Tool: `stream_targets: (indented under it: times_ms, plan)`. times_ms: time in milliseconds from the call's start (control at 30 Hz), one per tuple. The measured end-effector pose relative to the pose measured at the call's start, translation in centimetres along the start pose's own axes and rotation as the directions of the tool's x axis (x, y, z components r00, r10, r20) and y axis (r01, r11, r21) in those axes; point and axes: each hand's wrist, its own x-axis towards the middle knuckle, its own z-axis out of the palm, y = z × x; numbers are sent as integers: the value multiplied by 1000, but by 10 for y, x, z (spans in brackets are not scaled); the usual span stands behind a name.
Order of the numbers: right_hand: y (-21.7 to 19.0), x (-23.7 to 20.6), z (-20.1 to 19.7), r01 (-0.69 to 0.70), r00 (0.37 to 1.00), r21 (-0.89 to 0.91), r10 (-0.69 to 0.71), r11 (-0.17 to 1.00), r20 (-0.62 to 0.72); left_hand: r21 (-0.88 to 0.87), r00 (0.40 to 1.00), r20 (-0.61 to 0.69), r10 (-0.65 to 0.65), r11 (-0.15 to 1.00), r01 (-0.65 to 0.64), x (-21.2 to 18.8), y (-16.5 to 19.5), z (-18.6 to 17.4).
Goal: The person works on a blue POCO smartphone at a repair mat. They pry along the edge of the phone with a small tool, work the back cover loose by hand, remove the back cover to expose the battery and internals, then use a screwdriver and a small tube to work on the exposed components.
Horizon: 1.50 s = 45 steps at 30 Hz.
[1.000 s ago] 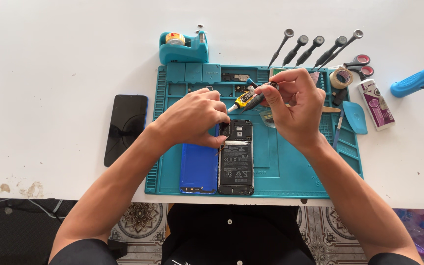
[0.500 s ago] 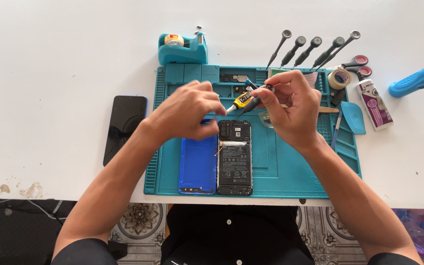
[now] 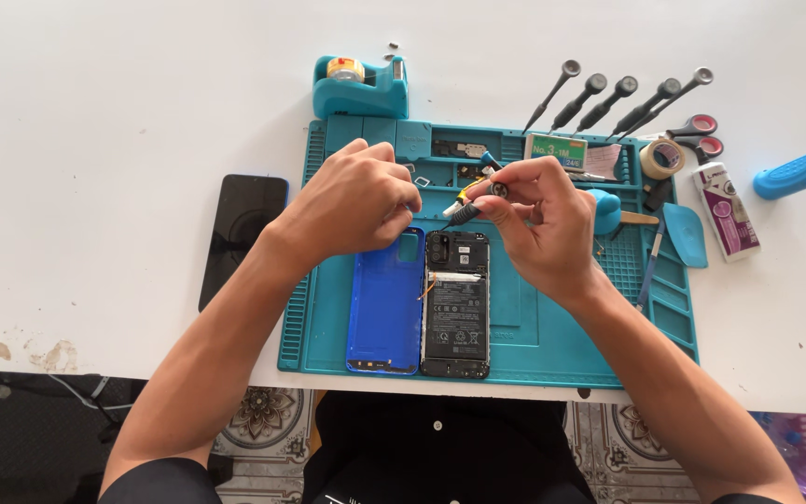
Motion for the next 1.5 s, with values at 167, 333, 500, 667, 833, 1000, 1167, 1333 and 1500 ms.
stream_targets:
  times_ms: [167,333,500,667,833,1000,1167,1333,1500]
  plan:
    - [-4,-2,0,-7,1000,-17,7,1000,-2,12,1000,30,-4,1000,4,1,2,-3]
    - [-13,-5,1,25,1000,-39,-25,999,-15,-11,999,49,-22,1000,22,-1,9,-7]
    - [-16,-11,-1,0,999,-59,-2,998,-35,11,998,55,-6,1000,5,-4,14,-7]
    - [-13,-16,-1,-57,998,-60,55,997,-21,18,997,78,6,1000,-8,-8,17,-7]
    - [-16,-15,1,-54,998,-51,53,997,-21,40,996,90,17,999,-21,-7,21,-8]
    - [-27,-1,1,86,996,-254,-86,963,9,-204,999,-23,39,978,-43,-6,18,-4]
    - [-37,22,-4,256,965,-413,-210,874,154,-560,997,-63,34,826,-63,1,15,15]
    - [-24,35,2,235,972,-414,-200,880,126,-577,987,-46,-156,811,101,10,15,23]
    - [-9,33,4,218,976,-408,-210,886,64,-550,976,-110,-187,829,97,16,15,27]
